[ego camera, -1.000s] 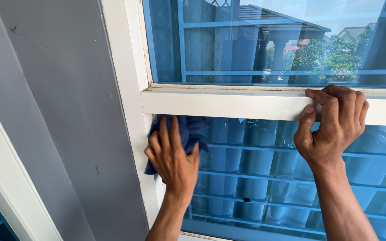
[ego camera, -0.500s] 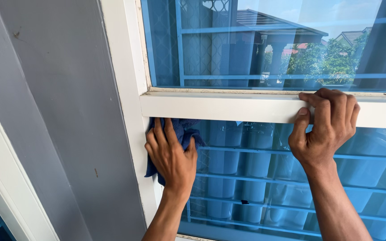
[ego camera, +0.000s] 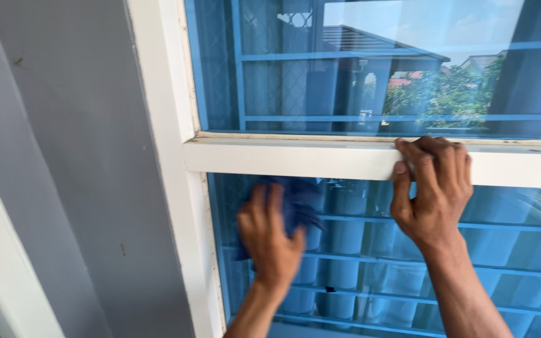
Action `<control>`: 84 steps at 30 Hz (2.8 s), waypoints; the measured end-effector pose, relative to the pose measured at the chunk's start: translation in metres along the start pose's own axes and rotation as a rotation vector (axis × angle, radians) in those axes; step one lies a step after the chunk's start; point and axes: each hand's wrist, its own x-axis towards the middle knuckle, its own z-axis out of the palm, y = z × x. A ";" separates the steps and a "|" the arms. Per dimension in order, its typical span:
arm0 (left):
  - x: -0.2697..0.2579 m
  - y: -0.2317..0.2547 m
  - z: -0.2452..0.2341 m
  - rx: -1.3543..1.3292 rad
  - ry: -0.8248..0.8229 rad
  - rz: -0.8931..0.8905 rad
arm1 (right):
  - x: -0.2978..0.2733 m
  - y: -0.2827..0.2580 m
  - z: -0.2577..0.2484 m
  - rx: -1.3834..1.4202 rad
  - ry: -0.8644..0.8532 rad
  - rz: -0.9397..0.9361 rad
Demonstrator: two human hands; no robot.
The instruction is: The person wipes a large window pane with a blue cloth, moving methodically across the surface to remove dirt and streaks. The person uses a spray bottle to apply cleaning solution and continues wiping until the glass appears clear.
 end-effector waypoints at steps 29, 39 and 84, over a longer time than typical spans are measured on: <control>-0.009 0.064 0.058 -0.213 0.152 0.102 | 0.006 -0.002 -0.005 0.179 0.007 0.071; -0.017 0.082 0.074 -0.250 -0.171 0.530 | 0.014 0.003 -0.027 0.258 -0.094 0.037; -0.099 0.143 0.100 -0.326 -0.294 0.313 | 0.016 0.013 -0.046 0.361 -0.236 0.003</control>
